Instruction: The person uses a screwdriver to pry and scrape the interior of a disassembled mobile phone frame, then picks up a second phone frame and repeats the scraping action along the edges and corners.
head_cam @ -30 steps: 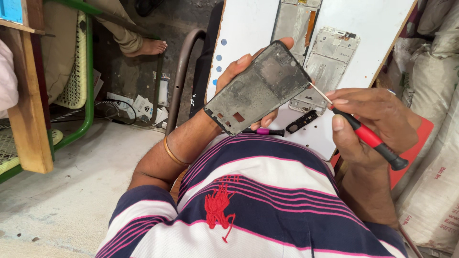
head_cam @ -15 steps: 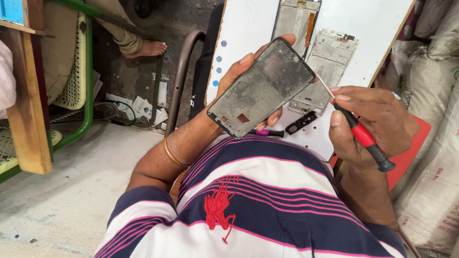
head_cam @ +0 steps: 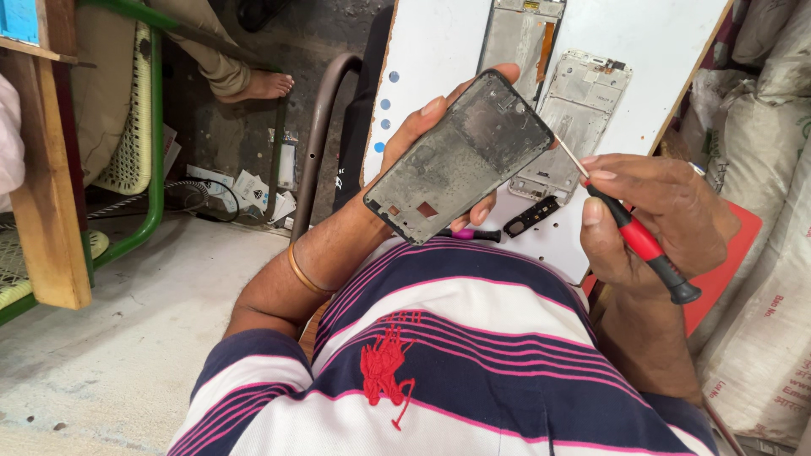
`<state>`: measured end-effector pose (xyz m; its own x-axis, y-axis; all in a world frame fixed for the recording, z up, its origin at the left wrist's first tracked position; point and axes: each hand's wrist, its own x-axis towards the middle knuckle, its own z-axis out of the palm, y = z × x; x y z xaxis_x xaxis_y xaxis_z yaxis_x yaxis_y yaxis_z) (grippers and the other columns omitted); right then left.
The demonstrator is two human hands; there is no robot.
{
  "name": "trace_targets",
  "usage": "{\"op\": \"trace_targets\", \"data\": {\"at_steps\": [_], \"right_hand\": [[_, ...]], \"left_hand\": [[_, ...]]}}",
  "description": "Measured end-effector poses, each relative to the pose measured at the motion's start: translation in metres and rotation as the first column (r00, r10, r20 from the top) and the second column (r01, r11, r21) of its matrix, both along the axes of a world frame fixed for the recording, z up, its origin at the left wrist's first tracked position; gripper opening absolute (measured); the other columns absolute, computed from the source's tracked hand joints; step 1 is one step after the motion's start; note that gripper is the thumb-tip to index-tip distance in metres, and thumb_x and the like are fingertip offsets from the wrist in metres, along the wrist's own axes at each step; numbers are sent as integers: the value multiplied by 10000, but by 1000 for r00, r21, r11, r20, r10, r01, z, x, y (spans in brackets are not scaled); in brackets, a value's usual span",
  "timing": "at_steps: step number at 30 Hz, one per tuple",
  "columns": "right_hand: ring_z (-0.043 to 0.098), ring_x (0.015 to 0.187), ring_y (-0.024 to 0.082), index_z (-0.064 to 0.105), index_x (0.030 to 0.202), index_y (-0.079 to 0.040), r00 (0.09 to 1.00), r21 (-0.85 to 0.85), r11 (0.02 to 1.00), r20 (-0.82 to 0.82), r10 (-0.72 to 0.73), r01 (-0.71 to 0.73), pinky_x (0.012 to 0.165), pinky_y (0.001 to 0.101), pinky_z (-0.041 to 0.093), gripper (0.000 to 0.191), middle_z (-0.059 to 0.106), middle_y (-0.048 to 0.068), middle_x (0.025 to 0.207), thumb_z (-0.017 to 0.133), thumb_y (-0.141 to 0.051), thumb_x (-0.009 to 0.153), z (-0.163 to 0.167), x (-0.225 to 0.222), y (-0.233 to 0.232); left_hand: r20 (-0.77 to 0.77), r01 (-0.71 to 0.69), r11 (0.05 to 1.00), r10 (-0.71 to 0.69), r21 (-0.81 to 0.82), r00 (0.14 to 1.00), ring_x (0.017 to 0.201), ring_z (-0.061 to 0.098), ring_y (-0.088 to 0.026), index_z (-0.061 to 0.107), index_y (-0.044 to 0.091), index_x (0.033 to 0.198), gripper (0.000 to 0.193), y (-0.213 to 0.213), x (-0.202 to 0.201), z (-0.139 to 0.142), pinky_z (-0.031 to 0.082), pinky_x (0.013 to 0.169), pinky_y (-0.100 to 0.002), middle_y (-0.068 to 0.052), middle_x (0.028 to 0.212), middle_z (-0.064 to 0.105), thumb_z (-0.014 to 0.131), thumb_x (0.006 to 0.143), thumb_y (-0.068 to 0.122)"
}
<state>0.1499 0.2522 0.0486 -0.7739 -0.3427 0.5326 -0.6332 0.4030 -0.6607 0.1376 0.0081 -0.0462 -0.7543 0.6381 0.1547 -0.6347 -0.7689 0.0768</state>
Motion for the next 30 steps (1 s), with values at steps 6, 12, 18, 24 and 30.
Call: {"op": "trace_targets", "data": {"at_steps": [6,12,18,24,30], "right_hand": [[758,873,268,648,1079,42,1000,13,1000,25,-1,1,747,305,621,139,732,235,1043,703,-8,961,1,1,1],[755,863,251,649,1088,41,1000,21,1000,9,-15,15,741,301,612,138,738,232,1035,709,-6,973,1,3,3],[756,848,262,648,1076,45,1000,22,1000,2,4,-4,712,302,614,140,734,234,1026,699,2,953,3,-1,3],[752,844,260,641,1065,46,1000,12,1000,11,9,-9,710,301,612,134,733,240,1027,698,5,951,5,0,2],[750,845,256,638,1065,45,1000,6,1000,20,-8,8,722,302,618,130,731,237,1030,701,1,960,6,1,0]], "left_hand": [[-25,-3,1000,3,-12,1000,757,718,-435,154,235,1655,782,1,-1,0,629,515,-446,-382,1417,502,595,1055,473],[-22,-2,1000,1,-24,1000,756,719,-433,146,236,1655,788,-1,-1,0,630,520,-447,-386,1406,496,599,1055,473],[-23,0,1000,0,-8,1000,754,719,-437,151,228,1650,785,1,-2,0,636,525,-459,-404,1402,490,599,1049,461],[-23,5,1000,-5,-1,1000,764,720,-442,150,232,1651,793,0,-2,0,641,530,-461,-399,1393,498,608,1045,460],[-18,5,1000,-5,-3,1000,761,721,-440,154,224,1653,793,0,-2,0,640,532,-458,-393,1380,510,608,1046,455]]}}
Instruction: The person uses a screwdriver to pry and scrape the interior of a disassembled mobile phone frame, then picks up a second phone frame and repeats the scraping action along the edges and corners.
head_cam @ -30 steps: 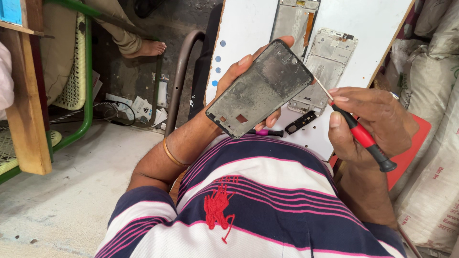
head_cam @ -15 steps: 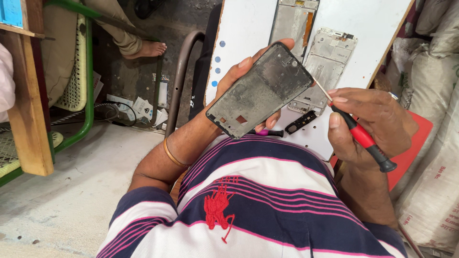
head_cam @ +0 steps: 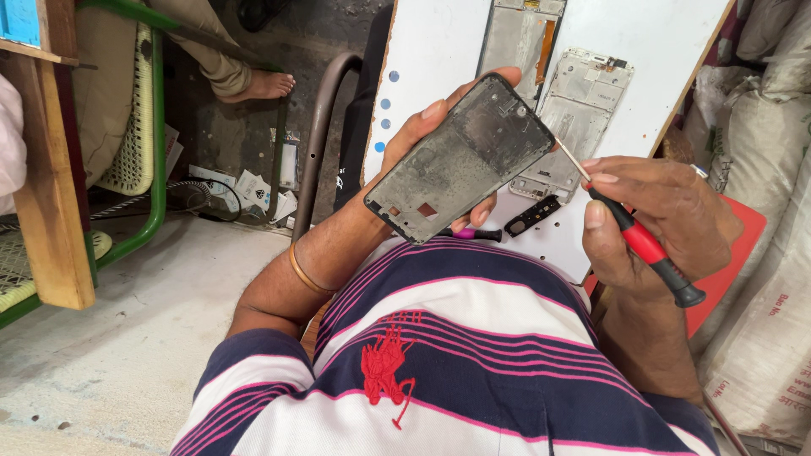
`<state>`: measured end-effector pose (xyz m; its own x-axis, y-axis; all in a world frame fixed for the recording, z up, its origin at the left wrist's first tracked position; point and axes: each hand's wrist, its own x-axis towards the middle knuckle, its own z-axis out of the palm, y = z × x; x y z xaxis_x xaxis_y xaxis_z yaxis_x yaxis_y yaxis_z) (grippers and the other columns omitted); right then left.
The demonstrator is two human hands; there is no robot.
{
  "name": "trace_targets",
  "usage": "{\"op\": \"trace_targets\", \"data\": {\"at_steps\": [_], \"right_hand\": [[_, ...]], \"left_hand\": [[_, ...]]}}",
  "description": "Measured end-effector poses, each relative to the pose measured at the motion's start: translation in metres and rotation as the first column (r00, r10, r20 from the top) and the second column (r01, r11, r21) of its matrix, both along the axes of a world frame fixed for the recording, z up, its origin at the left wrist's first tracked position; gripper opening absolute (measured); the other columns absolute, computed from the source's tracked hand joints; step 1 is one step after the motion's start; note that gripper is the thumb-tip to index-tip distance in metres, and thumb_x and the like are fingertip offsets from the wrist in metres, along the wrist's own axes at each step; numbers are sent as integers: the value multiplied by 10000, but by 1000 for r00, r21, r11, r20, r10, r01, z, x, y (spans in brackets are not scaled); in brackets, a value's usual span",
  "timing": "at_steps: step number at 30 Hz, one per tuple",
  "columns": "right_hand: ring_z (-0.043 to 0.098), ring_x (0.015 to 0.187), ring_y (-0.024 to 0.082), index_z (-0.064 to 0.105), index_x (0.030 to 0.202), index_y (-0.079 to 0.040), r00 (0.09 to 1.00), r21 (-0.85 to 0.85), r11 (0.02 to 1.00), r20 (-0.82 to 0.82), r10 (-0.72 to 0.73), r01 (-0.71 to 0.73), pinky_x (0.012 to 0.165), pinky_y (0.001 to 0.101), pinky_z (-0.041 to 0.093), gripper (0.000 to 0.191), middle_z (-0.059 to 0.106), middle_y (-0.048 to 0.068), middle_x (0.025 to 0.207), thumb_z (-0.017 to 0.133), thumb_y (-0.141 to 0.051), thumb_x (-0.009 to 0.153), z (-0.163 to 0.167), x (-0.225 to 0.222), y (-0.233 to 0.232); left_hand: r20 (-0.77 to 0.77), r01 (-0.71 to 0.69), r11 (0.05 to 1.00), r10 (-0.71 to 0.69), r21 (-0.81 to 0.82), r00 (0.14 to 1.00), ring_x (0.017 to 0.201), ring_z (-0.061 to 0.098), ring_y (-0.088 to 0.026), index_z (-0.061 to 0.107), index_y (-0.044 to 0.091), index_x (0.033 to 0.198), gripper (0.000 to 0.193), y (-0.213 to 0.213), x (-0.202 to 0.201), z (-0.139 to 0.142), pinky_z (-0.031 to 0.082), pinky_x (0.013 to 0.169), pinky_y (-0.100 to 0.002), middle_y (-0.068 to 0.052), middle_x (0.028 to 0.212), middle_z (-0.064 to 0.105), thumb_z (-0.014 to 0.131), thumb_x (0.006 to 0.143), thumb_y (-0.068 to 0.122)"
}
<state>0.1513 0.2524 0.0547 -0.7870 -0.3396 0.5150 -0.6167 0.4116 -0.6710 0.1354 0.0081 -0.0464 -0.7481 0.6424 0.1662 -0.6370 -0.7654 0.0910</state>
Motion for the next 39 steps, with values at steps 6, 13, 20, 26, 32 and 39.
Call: {"op": "trace_targets", "data": {"at_steps": [6,13,20,26,32,39], "right_hand": [[755,854,258,641,1057,43,1000,9,1000,5,3,-3,727,304,617,125,731,232,1024,695,0,954,-1,0,1],[756,869,263,635,1053,47,999,-36,999,40,3,-1,747,309,625,124,727,229,1025,696,-3,957,-2,0,-1],[751,895,262,632,1060,55,997,-55,998,74,8,-4,791,317,626,126,717,218,1012,699,0,969,-2,0,-6],[747,897,249,644,1060,57,989,-61,998,148,-14,23,766,292,609,116,725,224,1030,692,-11,979,-1,6,-3],[748,894,233,645,1052,47,977,-109,993,211,-25,49,758,268,603,118,727,216,1015,689,-48,997,-3,5,-2],[745,887,241,631,1048,48,969,-109,993,249,-12,41,734,268,588,142,721,217,977,691,-75,1008,-5,7,3]], "left_hand": [[-19,-18,1000,17,-20,1000,740,718,-433,157,208,1650,783,2,0,-2,636,516,-454,-407,1366,519,597,1052,458],[-25,7,1000,-8,-19,1000,744,723,-424,167,211,1673,807,2,0,-2,637,520,-456,-374,1338,539,607,1042,457],[-40,18,996,-22,-91,999,718,718,-406,184,143,1646,812,8,7,0,640,531,-445,-295,1273,613,630,1040,450],[-45,12,991,-18,-136,999,710,712,-403,201,117,1649,816,5,7,1,638,536,-436,-295,1273,615,634,1043,449],[-15,22,999,-22,-46,1000,721,717,-406,201,190,1661,796,6,5,-1,631,513,-440,-287,1259,622,616,1036,454],[-26,9,997,-11,-77,1000,714,711,-413,204,193,1648,741,6,6,-7,619,505,-443,-306,1267,600,589,1075,463]]}}
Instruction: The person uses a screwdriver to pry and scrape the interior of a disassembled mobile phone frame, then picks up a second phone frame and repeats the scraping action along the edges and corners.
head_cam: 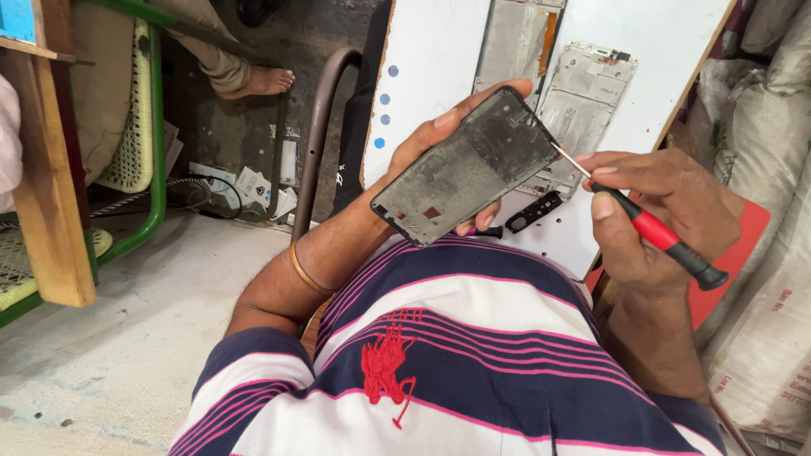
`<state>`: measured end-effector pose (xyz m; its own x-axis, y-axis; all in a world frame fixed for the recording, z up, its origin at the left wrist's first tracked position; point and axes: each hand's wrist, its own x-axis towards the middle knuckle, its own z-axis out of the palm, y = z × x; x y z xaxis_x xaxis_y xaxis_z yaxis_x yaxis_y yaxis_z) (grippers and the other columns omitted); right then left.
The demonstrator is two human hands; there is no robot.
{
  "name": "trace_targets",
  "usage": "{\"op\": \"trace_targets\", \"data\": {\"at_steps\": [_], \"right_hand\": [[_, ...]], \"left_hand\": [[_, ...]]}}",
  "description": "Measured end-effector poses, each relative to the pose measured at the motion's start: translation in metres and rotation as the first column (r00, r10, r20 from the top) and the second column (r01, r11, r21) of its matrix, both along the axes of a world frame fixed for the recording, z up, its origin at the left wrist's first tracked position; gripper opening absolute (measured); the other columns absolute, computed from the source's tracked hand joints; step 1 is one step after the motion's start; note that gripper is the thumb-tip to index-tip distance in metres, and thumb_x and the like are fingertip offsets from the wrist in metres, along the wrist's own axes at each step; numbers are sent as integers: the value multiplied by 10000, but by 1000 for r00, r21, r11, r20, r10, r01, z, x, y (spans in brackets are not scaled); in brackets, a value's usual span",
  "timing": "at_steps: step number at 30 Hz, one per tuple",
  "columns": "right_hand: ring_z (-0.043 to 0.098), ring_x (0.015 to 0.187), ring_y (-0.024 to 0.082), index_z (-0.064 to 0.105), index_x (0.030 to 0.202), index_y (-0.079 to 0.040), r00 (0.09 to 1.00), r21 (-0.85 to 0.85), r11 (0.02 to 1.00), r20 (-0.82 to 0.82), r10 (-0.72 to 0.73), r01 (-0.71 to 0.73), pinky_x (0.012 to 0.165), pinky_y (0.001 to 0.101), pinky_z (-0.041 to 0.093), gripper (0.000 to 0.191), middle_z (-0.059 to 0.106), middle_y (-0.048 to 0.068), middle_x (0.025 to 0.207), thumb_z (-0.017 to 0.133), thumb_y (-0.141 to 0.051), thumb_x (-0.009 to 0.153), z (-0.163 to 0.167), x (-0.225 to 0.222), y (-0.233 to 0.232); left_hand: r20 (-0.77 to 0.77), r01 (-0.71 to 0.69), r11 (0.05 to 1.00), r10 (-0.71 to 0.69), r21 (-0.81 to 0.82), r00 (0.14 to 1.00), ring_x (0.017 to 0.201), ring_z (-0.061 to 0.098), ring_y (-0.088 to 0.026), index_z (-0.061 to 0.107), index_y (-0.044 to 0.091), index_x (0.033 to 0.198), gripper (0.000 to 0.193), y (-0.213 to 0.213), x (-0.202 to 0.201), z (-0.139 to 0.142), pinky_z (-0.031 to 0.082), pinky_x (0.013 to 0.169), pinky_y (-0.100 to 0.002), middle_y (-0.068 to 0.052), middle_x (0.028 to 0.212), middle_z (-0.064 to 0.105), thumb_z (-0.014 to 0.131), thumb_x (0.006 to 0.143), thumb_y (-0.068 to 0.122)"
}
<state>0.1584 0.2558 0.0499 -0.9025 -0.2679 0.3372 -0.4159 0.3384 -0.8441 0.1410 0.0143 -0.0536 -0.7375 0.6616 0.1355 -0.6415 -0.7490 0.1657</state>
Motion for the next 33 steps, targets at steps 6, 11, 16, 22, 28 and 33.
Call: {"op": "trace_targets", "data": {"at_steps": [6,11,16,22,28,33], "right_hand": [[737,858,211,623,1049,35,1000,-112,993,-18,-24,22,732,261,596,164,719,204,1011,705,-101,1006,-9,-3,0],[739,862,219,632,1061,42,997,-61,996,-53,-63,60,752,273,610,144,721,204,1044,705,-64,998,-14,-2,0],[748,897,254,648,1075,69,993,46,998,-112,-37,42,785,294,611,118,727,224,1012,693,0,991,-12,-4,2],[747,919,264,643,1061,71,998,30,999,-61,23,-21,844,325,623,129,716,214,1032,698,-1,969,-12,-3,-3],[745,929,296,665,1088,76,992,147,989,-121,28,-11,840,342,603,152,727,208,987,713,-10,973,-16,-6,-3],[756,936,306,674,1103,58,986,230,973,-166,36,3,859,355,616,159,728,186,969,736,-41,995,-19,-8,-3]], "left_hand": [[-37,-58,998,58,-2,998,727,727,-411,162,240,1670,776,-6,-9,2,627,494,-435,-337,1400,536,564,1050,478],[-34,-96,995,96,-6,995,716,728,-413,147,217,1644,742,-3,-9,1,622,477,-420,-359,1425,524,529,1062,473],[-79,-108,994,106,-19,991,716,727,-407,157,202,1654,727,4,-9,-1,624,480,-432,-320,1266,582,511,1089,491],[-154,-162,970,135,-183,979,728,737,-372,158,181,1672,784,-2,-11,9,642,531,-407,-267,1394,581,539,1065,497],[-431,-368,809,159,-458,888,957,752,-268,233,122,1646,649,-8,-12,22,695,791,-346,-183,1505,510,499,1167,471],[-449,-375,818,163,-437,879,1151,679,-224,230,151,1640,522,-11,-16,29,656,1014,-336,-56,1626,391,473,1220,343]]}}
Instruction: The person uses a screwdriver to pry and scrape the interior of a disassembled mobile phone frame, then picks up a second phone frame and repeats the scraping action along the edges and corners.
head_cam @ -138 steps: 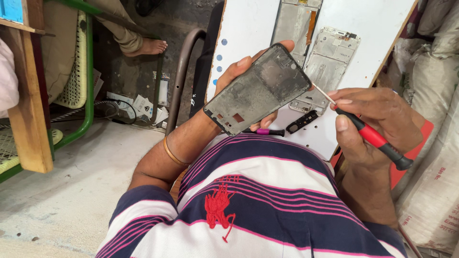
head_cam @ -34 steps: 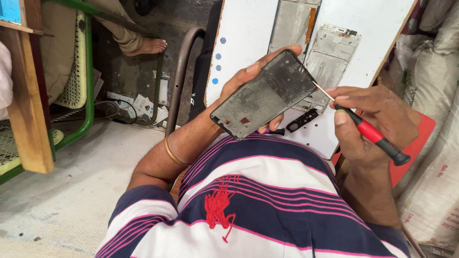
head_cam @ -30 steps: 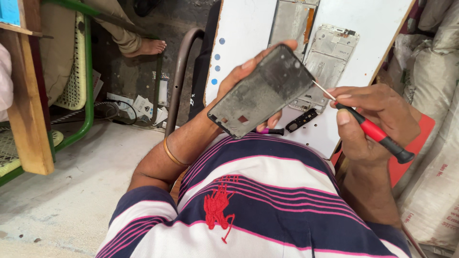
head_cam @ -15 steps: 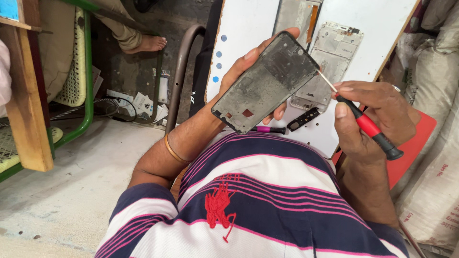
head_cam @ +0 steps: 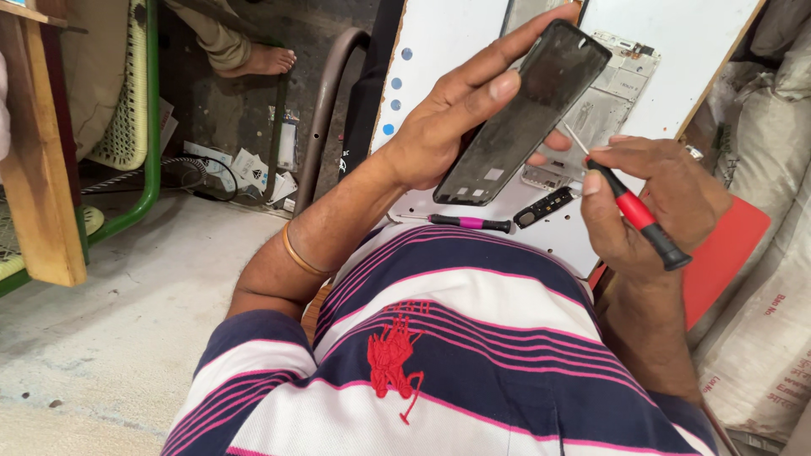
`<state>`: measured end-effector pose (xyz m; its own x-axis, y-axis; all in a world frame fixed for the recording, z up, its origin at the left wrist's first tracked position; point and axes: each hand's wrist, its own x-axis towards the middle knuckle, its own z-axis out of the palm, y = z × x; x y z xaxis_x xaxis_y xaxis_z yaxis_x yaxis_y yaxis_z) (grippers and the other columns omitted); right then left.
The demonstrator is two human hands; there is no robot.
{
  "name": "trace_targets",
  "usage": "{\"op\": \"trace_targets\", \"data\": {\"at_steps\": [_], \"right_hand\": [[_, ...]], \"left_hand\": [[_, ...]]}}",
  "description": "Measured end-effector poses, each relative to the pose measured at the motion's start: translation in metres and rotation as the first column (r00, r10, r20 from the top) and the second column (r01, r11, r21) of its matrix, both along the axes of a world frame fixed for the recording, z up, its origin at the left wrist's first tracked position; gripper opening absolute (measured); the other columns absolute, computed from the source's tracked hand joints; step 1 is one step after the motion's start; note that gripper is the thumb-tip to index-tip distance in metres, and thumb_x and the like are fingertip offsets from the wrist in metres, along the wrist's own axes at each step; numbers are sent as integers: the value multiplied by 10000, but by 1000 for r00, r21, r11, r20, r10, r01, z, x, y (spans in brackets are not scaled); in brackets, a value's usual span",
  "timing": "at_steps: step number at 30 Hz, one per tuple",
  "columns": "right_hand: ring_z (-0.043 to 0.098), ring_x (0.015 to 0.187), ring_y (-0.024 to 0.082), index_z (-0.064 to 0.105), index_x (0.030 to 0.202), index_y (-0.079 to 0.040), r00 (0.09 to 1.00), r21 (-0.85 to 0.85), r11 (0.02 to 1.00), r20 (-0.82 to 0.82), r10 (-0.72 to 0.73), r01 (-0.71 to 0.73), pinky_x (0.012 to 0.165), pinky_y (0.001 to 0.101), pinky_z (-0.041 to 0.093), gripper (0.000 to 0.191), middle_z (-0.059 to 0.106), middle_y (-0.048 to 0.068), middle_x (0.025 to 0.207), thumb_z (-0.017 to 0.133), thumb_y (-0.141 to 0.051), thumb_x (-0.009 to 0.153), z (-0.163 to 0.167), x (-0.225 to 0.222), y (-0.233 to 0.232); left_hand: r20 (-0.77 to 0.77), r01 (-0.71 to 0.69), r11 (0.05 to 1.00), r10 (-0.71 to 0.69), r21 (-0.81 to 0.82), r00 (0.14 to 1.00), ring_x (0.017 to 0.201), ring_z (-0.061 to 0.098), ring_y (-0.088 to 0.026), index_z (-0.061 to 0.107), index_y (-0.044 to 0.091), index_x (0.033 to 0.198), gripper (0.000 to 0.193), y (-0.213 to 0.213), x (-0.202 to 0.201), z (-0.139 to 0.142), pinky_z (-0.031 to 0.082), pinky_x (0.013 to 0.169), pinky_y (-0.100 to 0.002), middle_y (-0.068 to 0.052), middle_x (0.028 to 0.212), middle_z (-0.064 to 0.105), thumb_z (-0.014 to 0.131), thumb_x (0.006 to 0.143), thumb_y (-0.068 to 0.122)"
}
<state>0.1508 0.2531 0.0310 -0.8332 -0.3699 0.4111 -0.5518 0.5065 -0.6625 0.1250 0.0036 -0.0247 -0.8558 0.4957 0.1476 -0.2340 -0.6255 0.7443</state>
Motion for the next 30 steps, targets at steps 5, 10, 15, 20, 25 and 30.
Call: {"op": "trace_targets", "data": {"at_steps": [5,10,15,20,25,30], "right_hand": [[756,923,298,693,1050,31,999,46,998,-7,44,-44,819,348,611,138,733,179,964,726,-45,939,-7,5,-8],[766,912,268,705,1034,6,995,81,992,39,91,-93,833,330,621,122,737,151,986,727,-32,920,-14,18,-17],[760,900,260,697,1022,1,992,54,991,39,120,-122,812,329,614,121,738,139,975,730,-15,907,-13,21,-23],[746,853,227,705,1003,-1,977,29,984,132,169,-174,696,291,574,123,746,148,965,740,-10,885,-5,21,-30],[734,769,178,711,1017,-6,948,-63,967,194,253,-246,647,249,568,127,747,143,969,739,-2,892,-5,15,-39],[739,774,170,737,1032,0,925,-59,953,228,303,-298,636,243,564,145,754,144,964,750,-12,888,3,2,-30]], "left_hand": [[129,-28,997,19,74,992,1197,674,-270,185,176,1657,544,3,-4,-1,650,1011,-367,-114,1608,441,451,1211,338],[235,-115,978,72,174,969,1222,686,-325,301,87,1597,480,0,-12,-9,653,1004,-426,-183,1490,512,352,1202,356],[192,-163,940,108,300,975,1225,678,-346,395,34,1523,473,10,-21,-21,648,986,-439,-212,1398,555,307,1219,386],[204,-99,923,23,372,979,1242,684,-347,372,34,1545,535,27,-22,-25,661,974,-444,-211,1451,559,281,1192,425],[210,-46,913,-44,404,977,1180,680,-305,304,189,1617,539,42,-16,-26,655,901,-409,-133,1489,522,310,1145,449],[276,77,875,-233,479,933,1100,700,-302,356,49,1549,528,45,-11,-31,647,912,-358,-271,1352,621,338,1232,470]]}}
